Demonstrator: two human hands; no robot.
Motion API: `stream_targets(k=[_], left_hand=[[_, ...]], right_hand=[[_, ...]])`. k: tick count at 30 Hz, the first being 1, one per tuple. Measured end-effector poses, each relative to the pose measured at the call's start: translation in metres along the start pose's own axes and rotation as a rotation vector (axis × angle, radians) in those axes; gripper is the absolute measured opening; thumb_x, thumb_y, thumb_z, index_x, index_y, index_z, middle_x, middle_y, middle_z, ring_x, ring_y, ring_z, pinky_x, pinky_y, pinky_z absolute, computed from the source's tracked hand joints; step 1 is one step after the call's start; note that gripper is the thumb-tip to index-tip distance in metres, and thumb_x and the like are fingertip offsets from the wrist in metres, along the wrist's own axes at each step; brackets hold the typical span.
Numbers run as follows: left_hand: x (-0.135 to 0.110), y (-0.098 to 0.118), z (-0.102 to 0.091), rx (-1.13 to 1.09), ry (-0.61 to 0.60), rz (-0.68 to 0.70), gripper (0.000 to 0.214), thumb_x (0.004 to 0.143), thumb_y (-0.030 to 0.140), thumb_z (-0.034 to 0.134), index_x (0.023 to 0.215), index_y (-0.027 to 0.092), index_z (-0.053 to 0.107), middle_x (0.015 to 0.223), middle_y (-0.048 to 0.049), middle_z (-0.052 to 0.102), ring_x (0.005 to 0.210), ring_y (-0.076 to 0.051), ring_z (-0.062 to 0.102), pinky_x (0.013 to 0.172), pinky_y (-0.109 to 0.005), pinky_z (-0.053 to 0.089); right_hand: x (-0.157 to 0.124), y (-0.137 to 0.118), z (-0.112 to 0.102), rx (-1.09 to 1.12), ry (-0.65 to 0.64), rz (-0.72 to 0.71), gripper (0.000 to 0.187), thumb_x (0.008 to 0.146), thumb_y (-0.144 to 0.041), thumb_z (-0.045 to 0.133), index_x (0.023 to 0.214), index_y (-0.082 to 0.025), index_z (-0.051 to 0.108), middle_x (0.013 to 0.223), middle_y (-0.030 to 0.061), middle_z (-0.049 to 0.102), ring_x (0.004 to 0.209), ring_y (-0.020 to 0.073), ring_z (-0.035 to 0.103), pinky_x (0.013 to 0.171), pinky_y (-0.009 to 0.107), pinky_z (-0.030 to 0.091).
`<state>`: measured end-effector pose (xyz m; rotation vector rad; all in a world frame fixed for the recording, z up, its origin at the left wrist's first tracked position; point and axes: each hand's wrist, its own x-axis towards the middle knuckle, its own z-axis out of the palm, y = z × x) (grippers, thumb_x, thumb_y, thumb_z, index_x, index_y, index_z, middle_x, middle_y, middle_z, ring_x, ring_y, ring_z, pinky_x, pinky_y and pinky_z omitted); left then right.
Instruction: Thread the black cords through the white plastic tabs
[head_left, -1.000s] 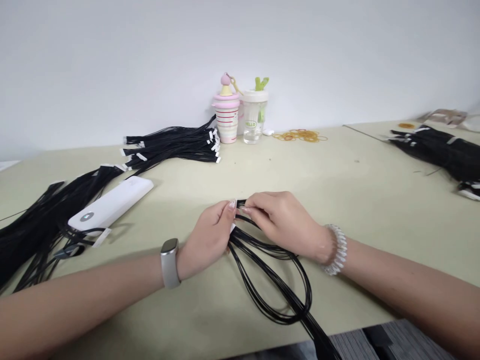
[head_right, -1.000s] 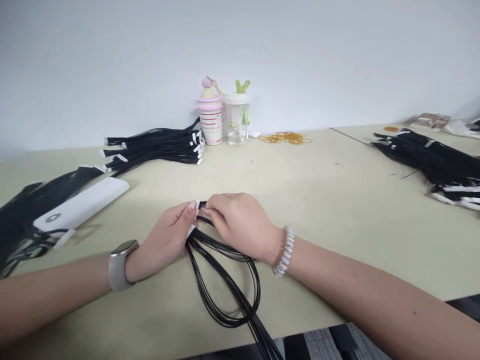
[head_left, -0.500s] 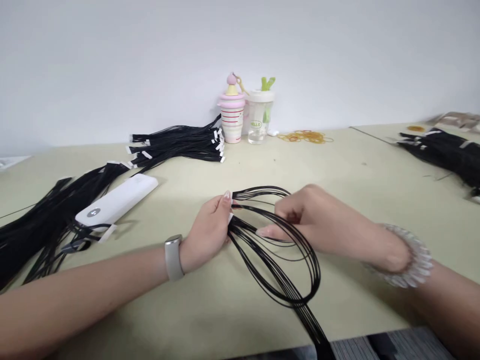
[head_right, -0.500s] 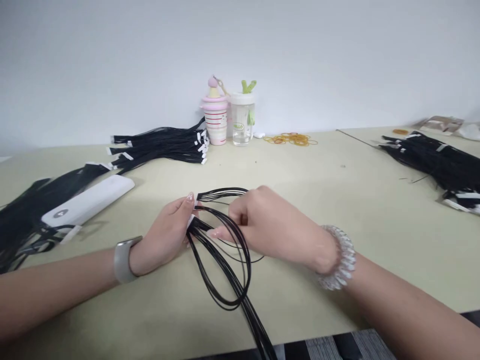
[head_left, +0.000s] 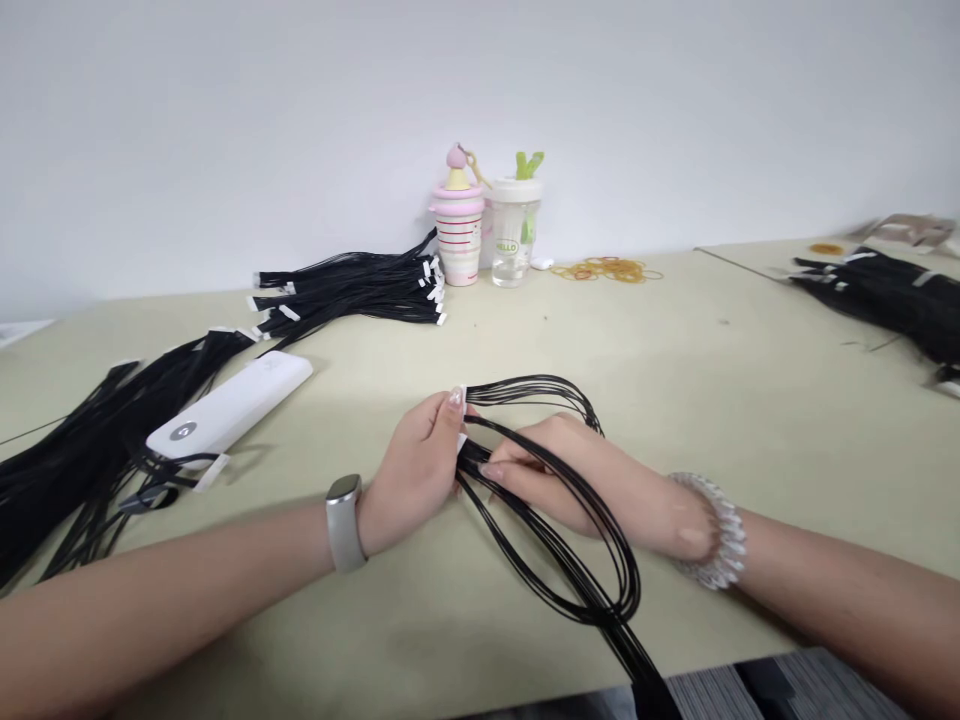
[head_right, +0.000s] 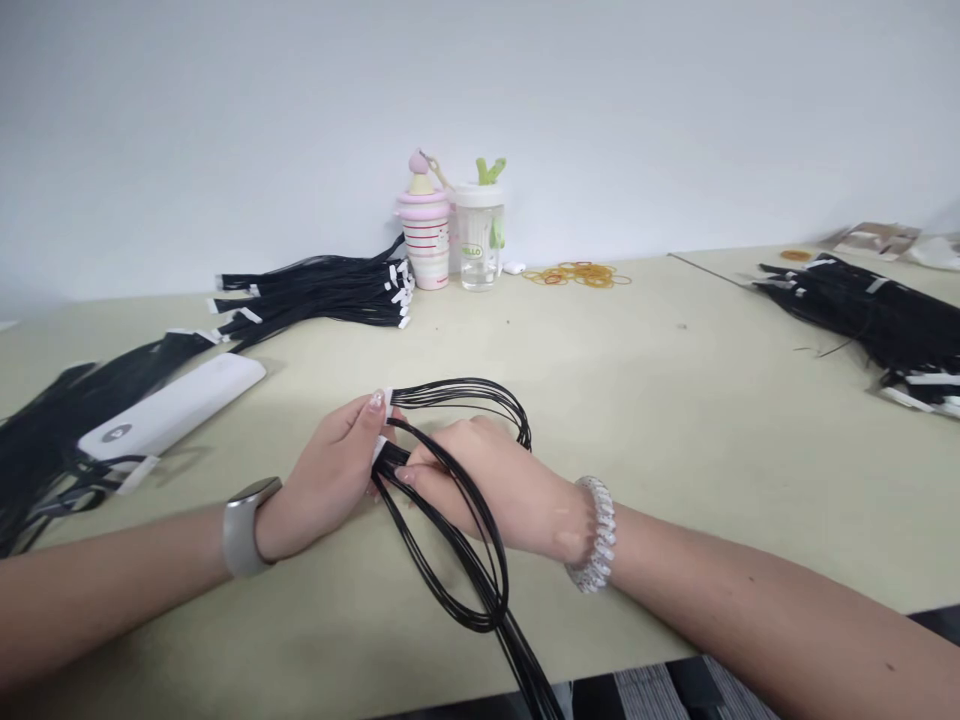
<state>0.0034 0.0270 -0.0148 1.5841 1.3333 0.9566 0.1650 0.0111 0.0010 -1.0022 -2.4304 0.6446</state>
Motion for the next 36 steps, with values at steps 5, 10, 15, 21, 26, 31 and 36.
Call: stream_targets(k=[5, 10, 15, 21, 26, 31, 36], left_hand=[[0.0, -0.001, 0.0, 0.032, 0.005, 0.034, 0.037, 0.084, 0.049, 0.029, 0.077, 0.019, 0.048, 0.054, 0.0046, 0.043, 0.041, -0.008, 0.042, 0.04, -0.02, 0.036], [0.0, -0.003, 0.0, 0.054, 0.007, 0.056, 0.037, 0.084, 0.048, 0.029, 0.078, 0.018, 0.05, 0.052, 0.0039, 0.045, 0.043, -0.009, 0.042, 0.042, -0.021, 0.035], [-0.001, -0.002, -0.001, 0.062, 0.011, 0.08, 0.038, 0.085, 0.048, 0.028, 0.077, 0.018, 0.049, 0.05, 0.0044, 0.042, 0.043, -0.009, 0.041, 0.044, -0.022, 0.034], [-0.002, 0.0, -0.001, 0.078, 0.02, 0.091, 0.038, 0.085, 0.048, 0.027, 0.078, 0.018, 0.05, 0.053, 0.0036, 0.044, 0.047, -0.01, 0.043, 0.047, -0.022, 0.036], [-0.001, 0.0, -0.001, 0.097, 0.015, 0.072, 0.039, 0.084, 0.049, 0.028, 0.077, 0.018, 0.051, 0.058, 0.0024, 0.048, 0.049, -0.01, 0.045, 0.047, -0.022, 0.036], [-0.003, 0.001, 0.0, 0.064, -0.072, 0.004, 0.039, 0.083, 0.05, 0.028, 0.075, 0.019, 0.05, 0.054, 0.0037, 0.046, 0.043, -0.01, 0.044, 0.041, -0.021, 0.034], [-0.003, 0.003, 0.0, 0.162, -0.033, 0.107, 0.037, 0.084, 0.046, 0.031, 0.068, 0.018, 0.049, 0.05, 0.0035, 0.044, 0.046, -0.011, 0.041, 0.045, -0.022, 0.032]], right_hand=[[0.0, 0.0, 0.0, 0.018, -0.013, 0.025, 0.034, 0.087, -0.028, 0.033, 0.056, -0.015, 0.036, 0.051, -0.0057, 0.033, 0.048, 0.0042, 0.027, 0.045, 0.018, 0.024], [-0.001, -0.001, 0.003, -0.021, 0.019, 0.026, 0.032, 0.086, -0.028, 0.035, 0.057, -0.015, 0.04, 0.051, -0.0053, 0.035, 0.049, 0.005, 0.027, 0.047, 0.019, 0.025], [-0.001, -0.001, 0.003, 0.005, -0.002, 0.028, 0.032, 0.086, -0.025, 0.035, 0.056, -0.015, 0.038, 0.051, -0.0054, 0.034, 0.049, 0.0047, 0.028, 0.047, 0.019, 0.025], [0.0, -0.001, 0.002, -0.048, 0.006, 0.03, 0.033, 0.086, -0.029, 0.035, 0.056, -0.015, 0.041, 0.051, -0.0052, 0.035, 0.049, 0.0051, 0.027, 0.047, 0.019, 0.025], [0.0, -0.005, 0.003, -0.095, 0.018, 0.019, 0.024, 0.08, -0.017, 0.038, 0.057, -0.015, 0.04, 0.052, -0.0055, 0.038, 0.049, 0.0046, 0.027, 0.049, 0.019, 0.024], [0.0, -0.006, 0.008, -0.128, 0.031, 0.033, 0.017, 0.068, -0.009, 0.041, 0.053, -0.015, 0.035, 0.049, -0.006, 0.031, 0.048, 0.0047, 0.023, 0.046, 0.019, 0.021], [-0.001, -0.007, -0.005, -0.162, -0.046, 0.05, 0.014, 0.064, -0.009, 0.044, 0.051, -0.015, 0.04, 0.047, -0.0058, 0.036, 0.045, 0.0042, 0.026, 0.045, 0.019, 0.025]])
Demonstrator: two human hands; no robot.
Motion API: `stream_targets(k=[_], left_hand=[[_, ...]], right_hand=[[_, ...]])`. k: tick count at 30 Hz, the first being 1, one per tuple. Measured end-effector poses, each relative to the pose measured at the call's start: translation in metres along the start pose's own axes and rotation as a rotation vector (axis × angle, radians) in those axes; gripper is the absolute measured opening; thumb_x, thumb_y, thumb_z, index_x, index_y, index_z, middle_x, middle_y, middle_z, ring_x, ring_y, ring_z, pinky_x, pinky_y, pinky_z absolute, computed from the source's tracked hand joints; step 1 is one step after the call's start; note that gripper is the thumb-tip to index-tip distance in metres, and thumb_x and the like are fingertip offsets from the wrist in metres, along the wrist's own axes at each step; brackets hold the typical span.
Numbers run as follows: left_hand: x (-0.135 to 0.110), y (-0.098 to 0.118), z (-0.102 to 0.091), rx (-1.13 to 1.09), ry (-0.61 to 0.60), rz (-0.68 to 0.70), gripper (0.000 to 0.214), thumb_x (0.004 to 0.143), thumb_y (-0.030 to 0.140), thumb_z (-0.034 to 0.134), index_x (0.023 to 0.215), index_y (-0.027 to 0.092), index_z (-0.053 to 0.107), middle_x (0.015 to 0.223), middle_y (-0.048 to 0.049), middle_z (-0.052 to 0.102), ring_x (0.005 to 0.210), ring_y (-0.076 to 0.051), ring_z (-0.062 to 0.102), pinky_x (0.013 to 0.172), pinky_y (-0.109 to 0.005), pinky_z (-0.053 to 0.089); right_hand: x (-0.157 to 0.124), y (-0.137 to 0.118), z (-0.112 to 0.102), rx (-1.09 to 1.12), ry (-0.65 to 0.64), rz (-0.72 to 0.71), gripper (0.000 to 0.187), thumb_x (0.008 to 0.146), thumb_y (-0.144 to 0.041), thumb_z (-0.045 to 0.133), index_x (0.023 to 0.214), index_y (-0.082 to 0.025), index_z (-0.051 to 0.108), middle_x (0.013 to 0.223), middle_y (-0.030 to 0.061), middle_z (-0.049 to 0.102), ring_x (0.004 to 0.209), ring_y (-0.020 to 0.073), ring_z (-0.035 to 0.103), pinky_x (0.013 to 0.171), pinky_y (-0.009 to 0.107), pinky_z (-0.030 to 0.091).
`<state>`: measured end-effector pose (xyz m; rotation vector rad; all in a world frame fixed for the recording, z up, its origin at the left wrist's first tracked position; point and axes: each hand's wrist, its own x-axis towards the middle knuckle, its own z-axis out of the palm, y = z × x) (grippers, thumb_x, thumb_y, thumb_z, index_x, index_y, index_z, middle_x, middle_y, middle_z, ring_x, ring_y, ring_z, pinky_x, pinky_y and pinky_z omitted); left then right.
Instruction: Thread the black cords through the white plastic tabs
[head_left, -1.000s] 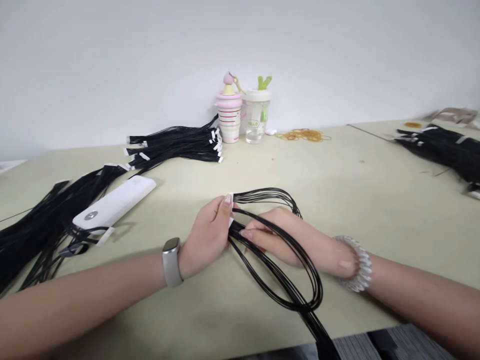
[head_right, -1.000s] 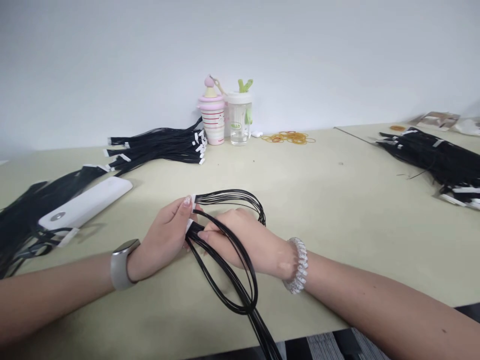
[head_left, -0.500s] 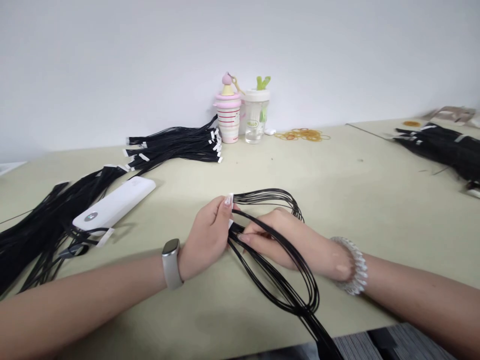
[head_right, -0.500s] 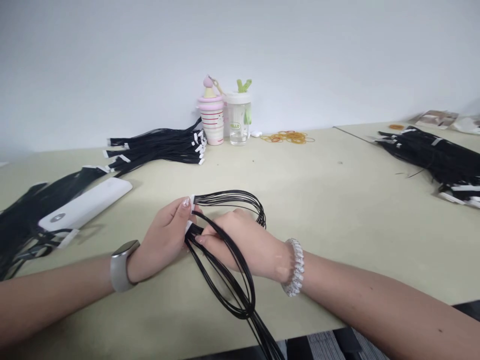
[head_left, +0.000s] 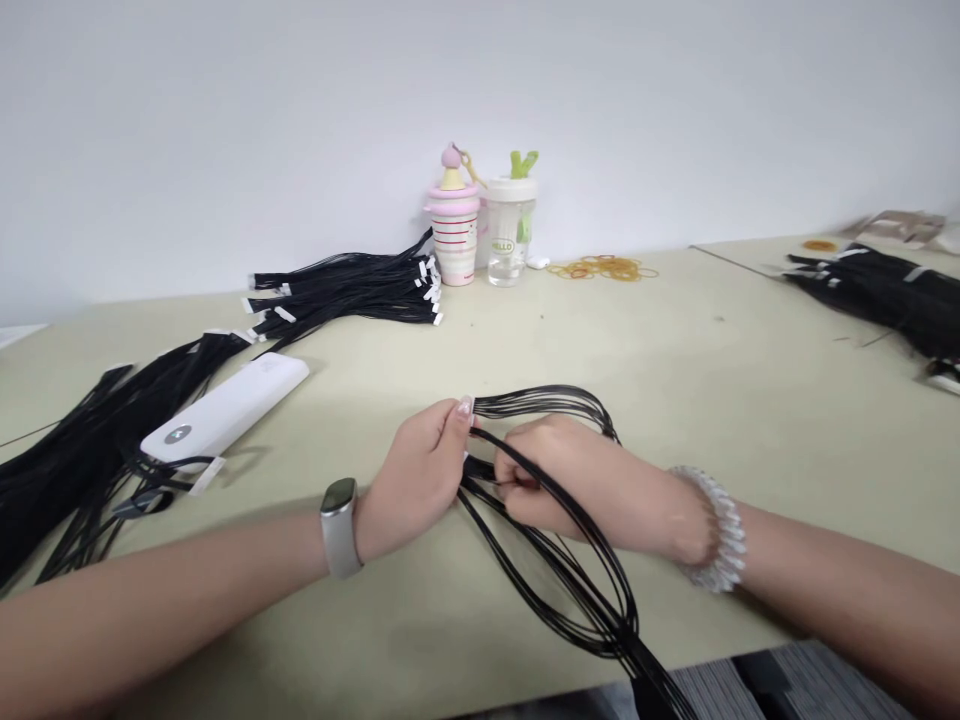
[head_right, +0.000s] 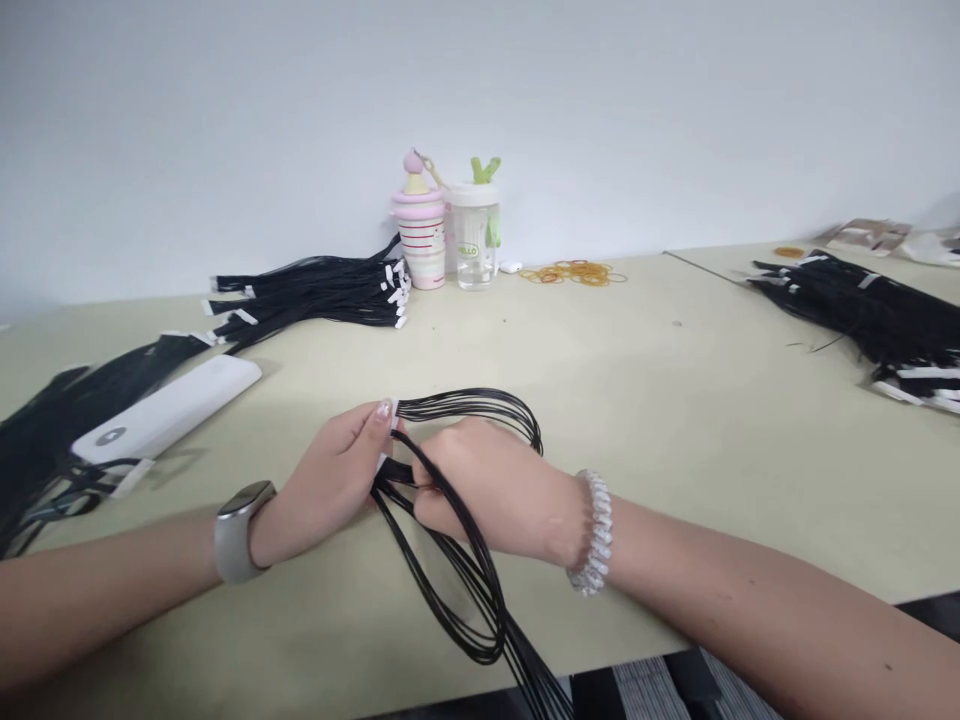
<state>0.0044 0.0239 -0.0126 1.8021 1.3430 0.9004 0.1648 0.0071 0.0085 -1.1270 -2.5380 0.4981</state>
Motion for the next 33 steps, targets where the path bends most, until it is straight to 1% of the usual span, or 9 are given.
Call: stream_targets(k=[4, 6, 9, 12, 15, 18, 21, 24, 33], left_hand=[[0.001, 0.001, -0.001, -0.018, 0.021, -0.028, 0.037, 0.083, 0.047, 0.033, 0.067, 0.018, 0.047, 0.052, 0.0039, 0.043, 0.045, -0.01, 0.041, 0.043, -0.021, 0.033], [0.001, 0.002, -0.002, -0.057, 0.011, -0.093, 0.037, 0.082, 0.05, 0.032, 0.069, 0.018, 0.046, 0.052, 0.0046, 0.042, 0.04, -0.009, 0.04, 0.039, -0.021, 0.034], [0.0, 0.002, -0.002, -0.116, 0.012, -0.147, 0.037, 0.081, 0.051, 0.033, 0.071, 0.019, 0.046, 0.05, 0.0054, 0.041, 0.035, -0.008, 0.041, 0.034, -0.021, 0.034], [0.0, 0.001, -0.001, -0.139, 0.02, -0.149, 0.036, 0.081, 0.051, 0.034, 0.069, 0.019, 0.046, 0.048, 0.0057, 0.039, 0.034, -0.008, 0.041, 0.033, -0.02, 0.035], [0.001, -0.001, 0.0, -0.157, 0.028, -0.159, 0.036, 0.08, 0.051, 0.035, 0.071, 0.019, 0.047, 0.048, 0.0056, 0.039, 0.033, -0.008, 0.041, 0.031, -0.02, 0.036], [0.001, -0.003, 0.0, -0.195, 0.016, -0.174, 0.035, 0.08, 0.051, 0.036, 0.072, 0.019, 0.048, 0.047, 0.0054, 0.04, 0.033, -0.009, 0.041, 0.031, -0.021, 0.036], [0.001, -0.003, 0.0, -0.212, 0.038, -0.176, 0.034, 0.08, 0.049, 0.037, 0.072, 0.018, 0.049, 0.047, 0.0052, 0.04, 0.033, -0.009, 0.041, 0.031, -0.02, 0.035], [0.001, -0.001, -0.001, -0.209, 0.065, -0.179, 0.033, 0.08, 0.047, 0.039, 0.067, 0.018, 0.047, 0.047, 0.0047, 0.041, 0.034, -0.009, 0.04, 0.032, -0.02, 0.034], [0.0, -0.001, 0.0, -0.25, 0.008, -0.166, 0.032, 0.081, 0.044, 0.039, 0.063, 0.018, 0.043, 0.05, 0.0041, 0.04, 0.041, -0.009, 0.038, 0.037, -0.02, 0.033]], right_hand=[[-0.007, 0.012, -0.031, -0.004, -0.129, 0.1, 0.021, 0.067, -0.012, 0.046, 0.046, -0.015, 0.044, 0.041, -0.0053, 0.038, 0.038, 0.0033, 0.028, 0.037, 0.019, 0.024], [-0.01, 0.022, -0.047, 0.007, -0.025, 0.222, 0.022, 0.069, -0.013, 0.048, 0.047, -0.016, 0.051, 0.04, -0.0046, 0.044, 0.034, 0.0032, 0.032, 0.034, 0.018, 0.025], [-0.01, 0.041, -0.063, 0.066, 0.406, 0.403, 0.01, 0.068, -0.017, 0.056, 0.061, -0.016, 0.063, 0.047, -0.0006, 0.056, 0.039, 0.0074, 0.049, 0.037, 0.02, 0.037], [-0.007, 0.056, -0.072, 0.36, 0.912, 0.319, 0.015, 0.068, -0.013, 0.058, 0.082, -0.014, 0.065, 0.076, 0.0046, 0.066, 0.07, 0.0137, 0.062, 0.056, 0.024, 0.048], [-0.003, 0.058, -0.078, 0.72, 1.156, 0.257, 0.021, 0.076, -0.012, 0.049, 0.094, -0.013, 0.061, 0.088, 0.0037, 0.065, 0.076, 0.0104, 0.06, 0.059, 0.021, 0.044], [-0.002, 0.044, -0.074, 0.805, 1.063, 0.337, 0.026, 0.08, -0.015, 0.047, 0.103, -0.014, 0.057, 0.073, 0.0009, 0.063, 0.045, 0.0002, 0.046, 0.041, 0.017, 0.033], [-0.004, 0.023, -0.055, 0.653, 0.721, 0.253, 0.036, 0.08, -0.021, 0.051, 0.115, -0.018, 0.045, 0.061, -0.0032, 0.059, 0.038, 0.0025, 0.043, 0.036, 0.016, 0.033], [-0.004, 0.008, -0.031, 0.346, 0.488, 0.162, 0.011, 0.08, -0.024, 0.051, 0.086, -0.015, 0.055, 0.06, -0.0019, 0.058, 0.05, 0.0066, 0.052, 0.047, 0.019, 0.041], [0.001, 0.009, -0.01, -0.078, 0.341, 0.038, 0.017, 0.084, -0.024, 0.044, 0.074, -0.015, 0.055, 0.067, -0.0013, 0.057, 0.058, 0.0072, 0.048, 0.056, 0.019, 0.033]])
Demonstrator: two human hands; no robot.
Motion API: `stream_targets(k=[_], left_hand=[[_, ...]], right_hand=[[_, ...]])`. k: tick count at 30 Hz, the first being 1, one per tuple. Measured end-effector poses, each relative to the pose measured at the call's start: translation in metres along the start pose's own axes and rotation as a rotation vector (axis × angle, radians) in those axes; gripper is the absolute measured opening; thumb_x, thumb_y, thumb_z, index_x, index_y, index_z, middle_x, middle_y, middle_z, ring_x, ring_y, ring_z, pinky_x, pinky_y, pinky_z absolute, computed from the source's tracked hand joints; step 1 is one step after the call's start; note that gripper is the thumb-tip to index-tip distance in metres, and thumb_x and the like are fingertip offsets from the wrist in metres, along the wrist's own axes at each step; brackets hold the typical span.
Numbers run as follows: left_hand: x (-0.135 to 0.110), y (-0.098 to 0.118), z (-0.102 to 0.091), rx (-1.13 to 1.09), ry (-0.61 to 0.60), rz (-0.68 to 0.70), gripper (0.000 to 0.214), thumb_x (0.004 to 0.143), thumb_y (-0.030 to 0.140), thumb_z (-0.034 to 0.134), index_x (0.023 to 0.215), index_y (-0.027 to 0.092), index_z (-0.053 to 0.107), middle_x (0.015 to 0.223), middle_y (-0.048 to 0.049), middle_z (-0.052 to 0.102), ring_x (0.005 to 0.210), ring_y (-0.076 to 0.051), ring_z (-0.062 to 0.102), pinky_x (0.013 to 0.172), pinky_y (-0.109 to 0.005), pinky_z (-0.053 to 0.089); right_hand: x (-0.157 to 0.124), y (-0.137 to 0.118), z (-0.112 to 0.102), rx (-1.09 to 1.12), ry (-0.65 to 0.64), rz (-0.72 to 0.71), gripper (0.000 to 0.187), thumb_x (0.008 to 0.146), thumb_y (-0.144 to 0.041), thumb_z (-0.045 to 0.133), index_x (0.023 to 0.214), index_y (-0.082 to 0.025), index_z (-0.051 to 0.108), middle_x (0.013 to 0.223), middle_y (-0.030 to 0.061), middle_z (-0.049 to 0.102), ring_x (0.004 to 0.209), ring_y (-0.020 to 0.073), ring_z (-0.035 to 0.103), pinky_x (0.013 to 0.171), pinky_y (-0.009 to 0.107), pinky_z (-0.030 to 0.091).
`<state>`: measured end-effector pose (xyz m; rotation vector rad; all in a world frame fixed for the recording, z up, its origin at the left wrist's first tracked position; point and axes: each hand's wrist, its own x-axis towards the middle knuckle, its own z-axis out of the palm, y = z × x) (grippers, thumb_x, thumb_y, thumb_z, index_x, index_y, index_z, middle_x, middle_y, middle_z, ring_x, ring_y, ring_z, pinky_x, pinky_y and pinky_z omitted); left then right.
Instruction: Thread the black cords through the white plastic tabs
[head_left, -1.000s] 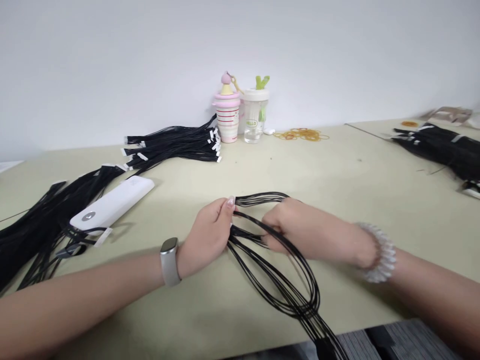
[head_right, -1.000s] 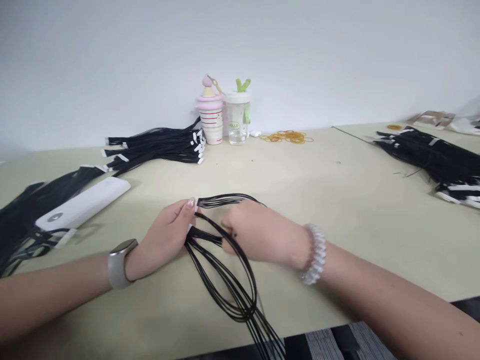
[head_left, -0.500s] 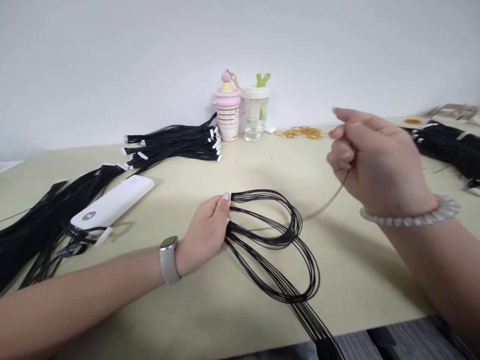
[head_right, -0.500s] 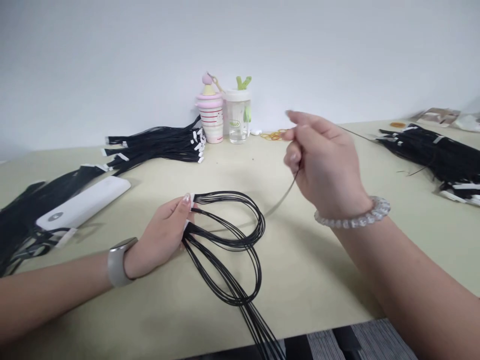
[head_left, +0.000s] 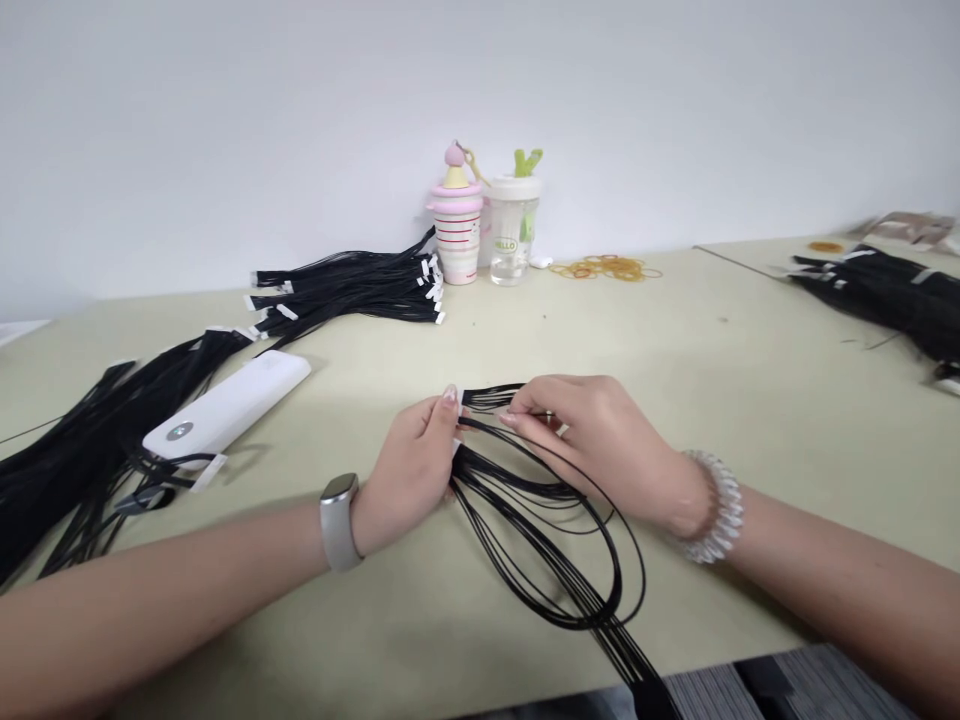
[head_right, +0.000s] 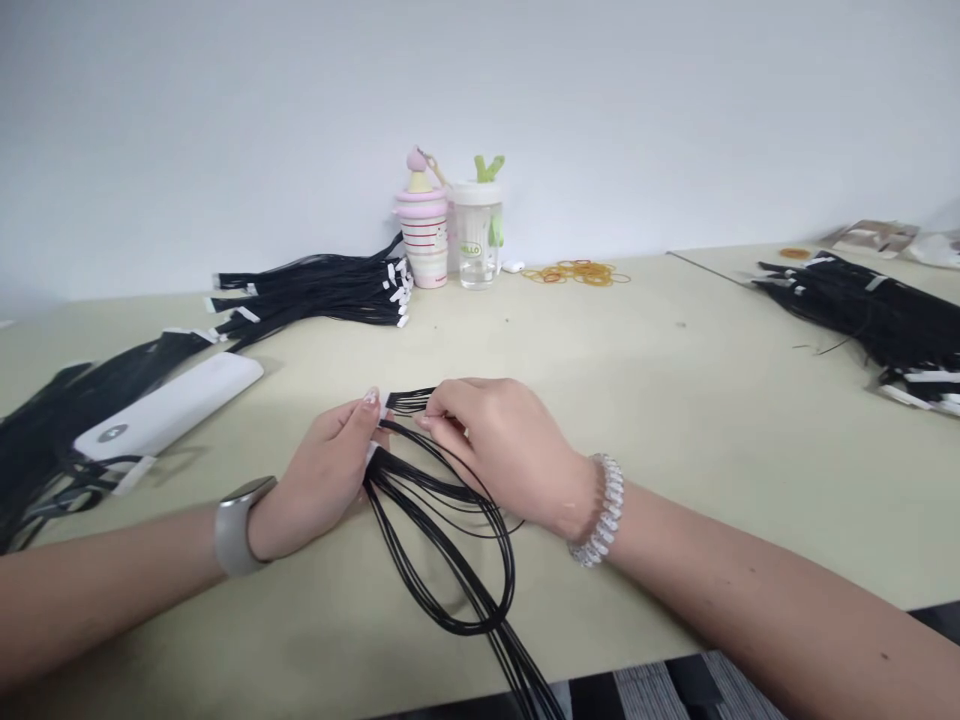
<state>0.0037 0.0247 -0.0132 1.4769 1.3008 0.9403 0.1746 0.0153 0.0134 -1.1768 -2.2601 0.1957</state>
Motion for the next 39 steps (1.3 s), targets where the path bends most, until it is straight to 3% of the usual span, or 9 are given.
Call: stream_targets(k=[12, 18, 23, 29, 39], left_hand=[[0.0001, -0.0012, 0.0, 0.031, 0.006, 0.043, 0.032, 0.081, 0.043, 0.039, 0.06, 0.018, 0.041, 0.05, 0.0038, 0.039, 0.045, -0.009, 0.035, 0.042, -0.021, 0.03], [0.0005, -0.0012, -0.0002, 0.042, 0.013, 0.061, 0.033, 0.082, 0.039, 0.038, 0.057, 0.018, 0.038, 0.05, 0.004, 0.037, 0.045, -0.008, 0.034, 0.042, -0.02, 0.028], [0.0008, -0.0025, 0.0004, 0.036, -0.005, 0.082, 0.032, 0.083, 0.039, 0.038, 0.059, 0.018, 0.039, 0.052, 0.004, 0.039, 0.046, -0.008, 0.035, 0.042, -0.02, 0.029], [0.001, -0.0067, -0.0006, 0.045, -0.033, 0.092, 0.03, 0.083, 0.039, 0.036, 0.062, 0.018, 0.04, 0.051, 0.0046, 0.038, 0.044, -0.008, 0.036, 0.042, -0.02, 0.03], [0.0017, -0.0057, -0.0013, 0.037, -0.086, 0.09, 0.037, 0.083, 0.046, 0.035, 0.06, 0.017, 0.039, 0.052, 0.0046, 0.036, 0.046, -0.007, 0.033, 0.042, -0.019, 0.028]], right_hand=[[0.0006, 0.0007, 0.0041, -0.049, 0.022, -0.025, 0.016, 0.085, -0.021, 0.042, 0.076, -0.015, 0.054, 0.067, -0.0006, 0.056, 0.059, 0.008, 0.048, 0.056, 0.02, 0.033], [0.0011, 0.0016, 0.003, -0.072, -0.039, -0.046, 0.02, 0.087, -0.024, 0.039, 0.079, -0.015, 0.055, 0.072, 0.0007, 0.058, 0.064, 0.0088, 0.05, 0.059, 0.02, 0.035], [0.0013, 0.0033, 0.0045, -0.143, 0.004, -0.058, 0.022, 0.088, -0.026, 0.036, 0.081, -0.014, 0.054, 0.075, 0.0027, 0.057, 0.066, 0.0101, 0.05, 0.061, 0.022, 0.035], [0.0012, 0.0029, 0.0076, -0.229, -0.064, -0.076, 0.025, 0.088, -0.027, 0.034, 0.078, -0.014, 0.053, 0.072, 0.0019, 0.056, 0.064, 0.0094, 0.05, 0.059, 0.021, 0.035], [0.0015, 0.0019, 0.0097, -0.295, -0.029, -0.14, 0.031, 0.09, -0.03, 0.029, 0.076, -0.014, 0.052, 0.069, 0.0015, 0.054, 0.06, 0.0088, 0.047, 0.056, 0.022, 0.032]])
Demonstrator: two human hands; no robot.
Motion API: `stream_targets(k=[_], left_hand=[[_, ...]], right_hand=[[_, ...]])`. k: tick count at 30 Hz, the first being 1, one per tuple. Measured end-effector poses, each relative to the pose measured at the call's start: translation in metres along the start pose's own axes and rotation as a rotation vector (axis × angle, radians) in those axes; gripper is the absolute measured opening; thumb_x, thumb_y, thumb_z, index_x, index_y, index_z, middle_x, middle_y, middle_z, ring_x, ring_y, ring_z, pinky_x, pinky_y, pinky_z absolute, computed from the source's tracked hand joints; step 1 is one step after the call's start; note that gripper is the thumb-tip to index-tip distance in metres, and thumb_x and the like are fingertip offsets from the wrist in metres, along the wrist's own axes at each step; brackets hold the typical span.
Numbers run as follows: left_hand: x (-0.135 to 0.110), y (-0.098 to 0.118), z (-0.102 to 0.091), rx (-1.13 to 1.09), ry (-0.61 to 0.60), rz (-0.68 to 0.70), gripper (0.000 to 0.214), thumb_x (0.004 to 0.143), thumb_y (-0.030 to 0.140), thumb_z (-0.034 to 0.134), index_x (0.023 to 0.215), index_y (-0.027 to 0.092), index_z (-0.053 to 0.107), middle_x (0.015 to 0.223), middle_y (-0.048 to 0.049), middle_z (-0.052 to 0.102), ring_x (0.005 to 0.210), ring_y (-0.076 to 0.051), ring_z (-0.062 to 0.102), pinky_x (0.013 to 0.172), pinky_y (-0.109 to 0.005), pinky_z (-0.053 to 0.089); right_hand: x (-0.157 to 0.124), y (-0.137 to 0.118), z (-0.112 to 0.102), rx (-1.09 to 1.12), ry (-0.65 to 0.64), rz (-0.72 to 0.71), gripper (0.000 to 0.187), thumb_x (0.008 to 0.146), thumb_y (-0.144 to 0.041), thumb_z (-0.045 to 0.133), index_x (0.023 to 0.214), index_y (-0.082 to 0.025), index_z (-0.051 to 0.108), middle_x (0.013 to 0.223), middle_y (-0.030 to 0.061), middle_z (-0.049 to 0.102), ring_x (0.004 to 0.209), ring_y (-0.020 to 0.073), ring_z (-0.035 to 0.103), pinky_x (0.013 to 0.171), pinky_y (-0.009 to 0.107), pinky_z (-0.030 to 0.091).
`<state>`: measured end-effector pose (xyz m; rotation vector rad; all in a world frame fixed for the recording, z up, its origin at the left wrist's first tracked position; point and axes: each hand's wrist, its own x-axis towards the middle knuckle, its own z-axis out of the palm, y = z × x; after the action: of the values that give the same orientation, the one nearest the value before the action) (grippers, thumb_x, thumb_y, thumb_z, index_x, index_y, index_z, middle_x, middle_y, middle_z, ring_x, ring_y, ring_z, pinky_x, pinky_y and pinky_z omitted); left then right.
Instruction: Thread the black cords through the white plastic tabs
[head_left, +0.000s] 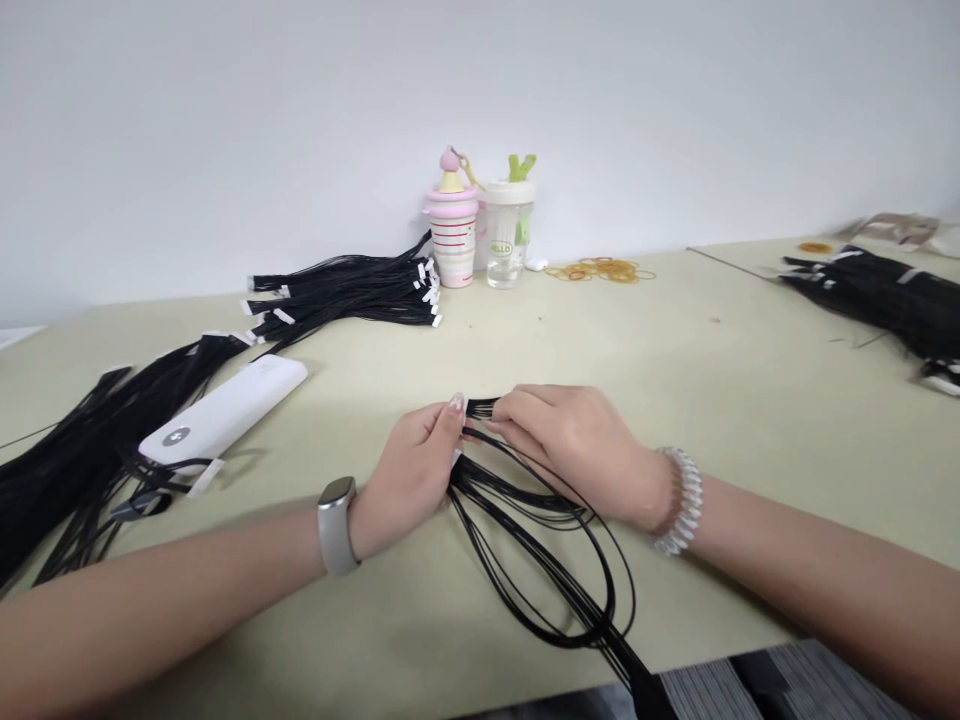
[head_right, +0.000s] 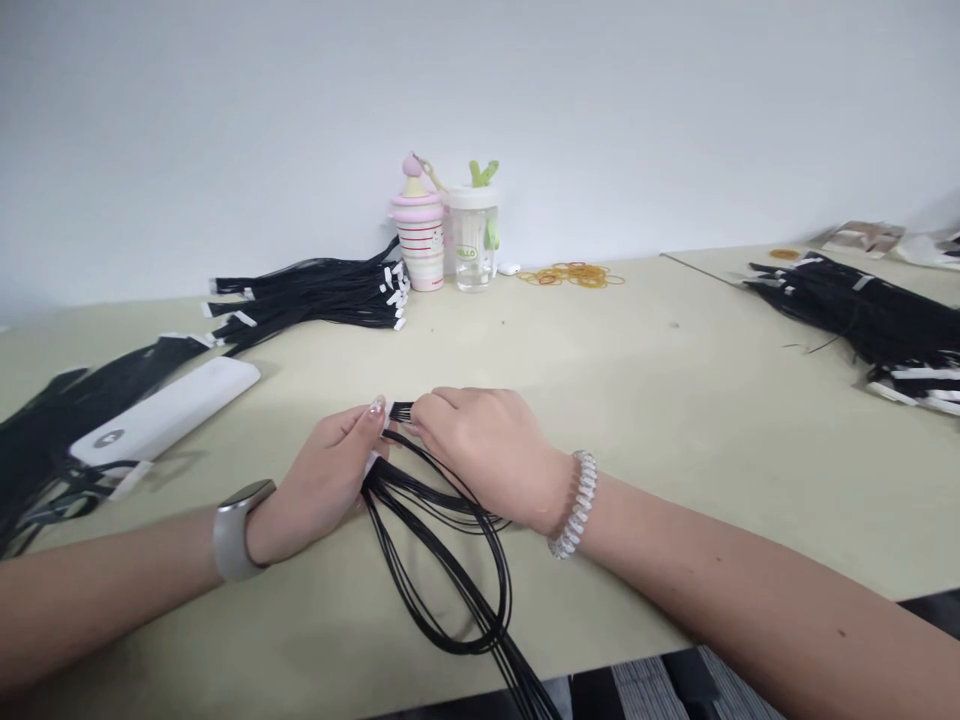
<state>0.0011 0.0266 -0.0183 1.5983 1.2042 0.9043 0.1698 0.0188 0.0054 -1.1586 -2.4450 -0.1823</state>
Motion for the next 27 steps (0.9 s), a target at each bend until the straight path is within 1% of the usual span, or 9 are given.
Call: stream_targets(k=[8, 13, 15, 17, 19, 21, 22, 24, 27], left_hand=[[-0.001, 0.004, 0.0, 0.02, -0.001, -0.002, 0.039, 0.083, 0.046, 0.035, 0.056, 0.017, 0.036, 0.049, 0.0048, 0.035, 0.044, -0.007, 0.033, 0.041, -0.019, 0.027], [0.0, 0.004, 0.001, -0.01, 0.046, 0.002, 0.035, 0.082, 0.045, 0.036, 0.062, 0.017, 0.042, 0.053, 0.0043, 0.041, 0.047, -0.008, 0.038, 0.044, -0.019, 0.032], [0.001, 0.002, 0.001, -0.038, 0.071, -0.023, 0.035, 0.082, 0.046, 0.036, 0.063, 0.017, 0.043, 0.052, 0.0044, 0.042, 0.046, -0.008, 0.039, 0.043, -0.02, 0.033], [0.001, 0.0, 0.0, -0.05, 0.099, -0.036, 0.036, 0.082, 0.047, 0.036, 0.063, 0.018, 0.043, 0.051, 0.0046, 0.041, 0.043, -0.008, 0.039, 0.04, -0.019, 0.032], [0.002, -0.002, 0.0, -0.054, 0.105, -0.027, 0.037, 0.082, 0.048, 0.035, 0.064, 0.018, 0.045, 0.051, 0.0046, 0.041, 0.043, -0.008, 0.039, 0.04, -0.02, 0.033], [0.002, -0.003, -0.001, -0.057, 0.103, -0.006, 0.036, 0.082, 0.048, 0.036, 0.064, 0.018, 0.046, 0.051, 0.0044, 0.042, 0.043, -0.008, 0.04, 0.041, -0.02, 0.035], [0.003, -0.004, -0.001, -0.056, 0.104, 0.001, 0.036, 0.082, 0.047, 0.036, 0.064, 0.018, 0.046, 0.051, 0.0044, 0.042, 0.043, -0.008, 0.04, 0.041, -0.02, 0.036], [0.003, -0.004, 0.0, -0.047, 0.118, -0.003, 0.036, 0.081, 0.047, 0.037, 0.064, 0.017, 0.047, 0.051, 0.0044, 0.042, 0.043, -0.008, 0.04, 0.039, -0.02, 0.036], [0.004, -0.004, 0.001, -0.05, 0.131, -0.048, 0.036, 0.08, 0.05, 0.036, 0.069, 0.018, 0.049, 0.053, 0.005, 0.042, 0.04, -0.008, 0.04, 0.034, -0.019, 0.034]], right_hand=[[0.001, 0.002, 0.002, -0.057, -0.05, -0.049, 0.024, 0.089, -0.028, 0.033, 0.076, -0.016, 0.049, 0.069, 0.0003, 0.052, 0.06, 0.0098, 0.045, 0.055, 0.023, 0.031], [0.003, 0.006, -0.009, -0.085, 0.072, -0.016, 0.024, 0.084, -0.037, 0.043, 0.082, -0.014, 0.051, 0.083, 0.0052, 0.05, 0.072, 0.0131, 0.044, 0.061, 0.024, 0.034], [0.002, 0.007, -0.017, -0.07, 0.075, 0.018, 0.027, 0.08, -0.042, 0.048, 0.077, -0.015, 0.051, 0.08, 0.0046, 0.05, 0.069, 0.0128, 0.043, 0.059, 0.024, 0.033], [-0.001, 0.008, -0.024, 0.04, -0.054, 0.042, 0.032, 0.078, -0.045, 0.049, 0.064, -0.016, 0.049, 0.064, 0.0001, 0.047, 0.057, 0.0093, 0.038, 0.053, 0.023, 0.03], [-0.003, 0.006, -0.028, 0.241, -0.275, 0.024, 0.039, 0.08, -0.045, 0.047, 0.055, -0.016, 0.043, 0.05, -0.0039, 0.04, 0.047, 0.006, 0.03, 0.046, 0.02, 0.026], [-0.004, 0.002, -0.026, 0.455, -0.454, 0.002, 0.04, 0.084, -0.042, 0.04, 0.054, -0.015, 0.041, 0.047, -0.005, 0.038, 0.043, 0.0045, 0.029, 0.043, 0.019, 0.025], [-0.004, 0.0, -0.024, 0.525, -0.485, 0.0, 0.039, 0.087, -0.039, 0.036, 0.056, -0.016, 0.042, 0.049, -0.0048, 0.04, 0.044, 0.0043, 0.03, 0.043, 0.018, 0.026], [-0.004, -0.006, -0.017, 0.561, -0.419, 0.008, 0.036, 0.089, -0.033, 0.032, 0.059, -0.016, 0.043, 0.053, -0.0042, 0.043, 0.047, 0.0045, 0.033, 0.047, 0.018, 0.028], [-0.003, -0.012, -0.003, 0.467, -0.246, -0.007, 0.029, 0.087, -0.026, 0.035, 0.06, -0.016, 0.042, 0.054, -0.0045, 0.043, 0.049, 0.0053, 0.031, 0.05, 0.02, 0.027]])
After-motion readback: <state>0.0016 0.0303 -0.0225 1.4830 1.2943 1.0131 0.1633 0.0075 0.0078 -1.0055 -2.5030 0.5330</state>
